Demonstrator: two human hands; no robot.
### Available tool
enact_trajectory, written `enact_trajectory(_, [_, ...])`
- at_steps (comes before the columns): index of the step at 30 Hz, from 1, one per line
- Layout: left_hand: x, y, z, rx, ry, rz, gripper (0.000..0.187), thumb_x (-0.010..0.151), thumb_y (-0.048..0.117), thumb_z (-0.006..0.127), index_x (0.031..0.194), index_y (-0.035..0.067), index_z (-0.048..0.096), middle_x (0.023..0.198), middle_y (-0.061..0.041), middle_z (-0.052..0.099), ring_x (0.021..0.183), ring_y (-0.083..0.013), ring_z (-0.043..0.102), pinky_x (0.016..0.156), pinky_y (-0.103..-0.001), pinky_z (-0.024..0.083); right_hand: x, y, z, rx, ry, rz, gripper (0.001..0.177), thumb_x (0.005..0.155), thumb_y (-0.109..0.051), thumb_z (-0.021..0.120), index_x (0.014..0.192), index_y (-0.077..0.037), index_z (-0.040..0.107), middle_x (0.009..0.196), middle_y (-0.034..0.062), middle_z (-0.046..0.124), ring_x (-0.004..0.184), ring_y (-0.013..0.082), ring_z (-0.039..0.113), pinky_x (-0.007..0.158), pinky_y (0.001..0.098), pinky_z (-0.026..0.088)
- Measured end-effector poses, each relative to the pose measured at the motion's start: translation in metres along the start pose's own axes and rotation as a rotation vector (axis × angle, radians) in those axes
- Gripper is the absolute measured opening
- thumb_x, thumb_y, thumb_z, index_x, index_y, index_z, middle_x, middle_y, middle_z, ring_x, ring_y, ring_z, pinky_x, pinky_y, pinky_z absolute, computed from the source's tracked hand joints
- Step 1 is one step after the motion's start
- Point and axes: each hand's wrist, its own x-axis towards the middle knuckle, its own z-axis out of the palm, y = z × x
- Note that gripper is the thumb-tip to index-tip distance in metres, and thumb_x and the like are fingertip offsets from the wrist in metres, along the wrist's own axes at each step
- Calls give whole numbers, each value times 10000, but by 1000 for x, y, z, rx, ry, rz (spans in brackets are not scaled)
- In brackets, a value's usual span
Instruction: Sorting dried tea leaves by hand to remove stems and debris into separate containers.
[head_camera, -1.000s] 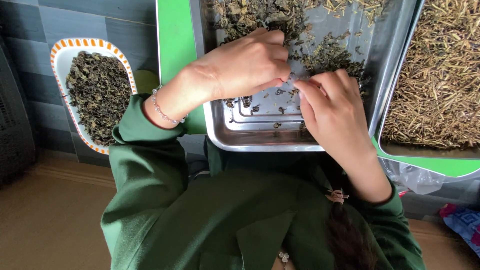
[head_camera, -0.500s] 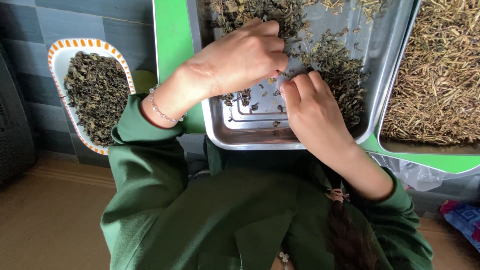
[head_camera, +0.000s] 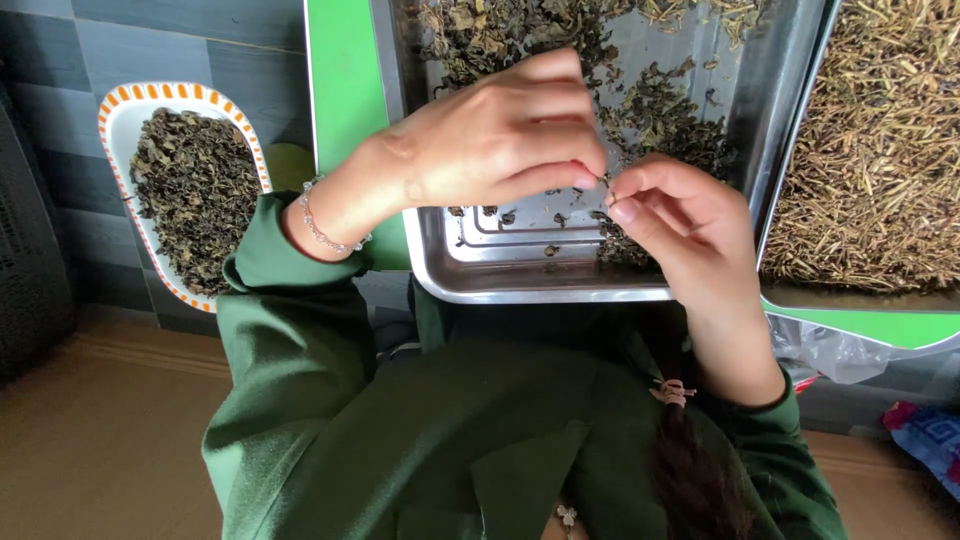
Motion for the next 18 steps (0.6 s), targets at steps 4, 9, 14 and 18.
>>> enact_trajectory(4, [1,-2,7,-18,35,46,221,1107,135,568,1023,-43,669,911,-130,566,875,-290,450,786,-403,428,0,9,-1,46,42,20,72,1018,-104,668,1065,-64,630,974,-2,612,858,71,528,794,207,442])
enact_trajectory(9, [-4,-8,15,0,61,54,210,1095,160,647,1202,-17,681,904,-96,581,853,-240,459,787,-371,433,2,4,1,32,0,-16,72,1031,-84,637,1084,-39,617,1030,39,650,984,110,622,917,235,513])
enact_trajectory(14, [-4,-9,9,20,53,29,202,1100,175,627,1125,-17,685,897,-97,554,867,-253,448,803,-387,428,3,3,3,-26,10,-68,60,1053,-62,615,1106,-34,606,1027,49,626,940,116,580,879,237,480])
enact_trajectory(18, [-12,-17,1,298,-10,-56,186,1079,191,770,968,56,707,957,-64,563,965,-257,452,803,-386,415,12,-19,6,-518,-62,-278,63,1048,32,606,1059,26,667,992,144,629,855,226,605,786,316,474])
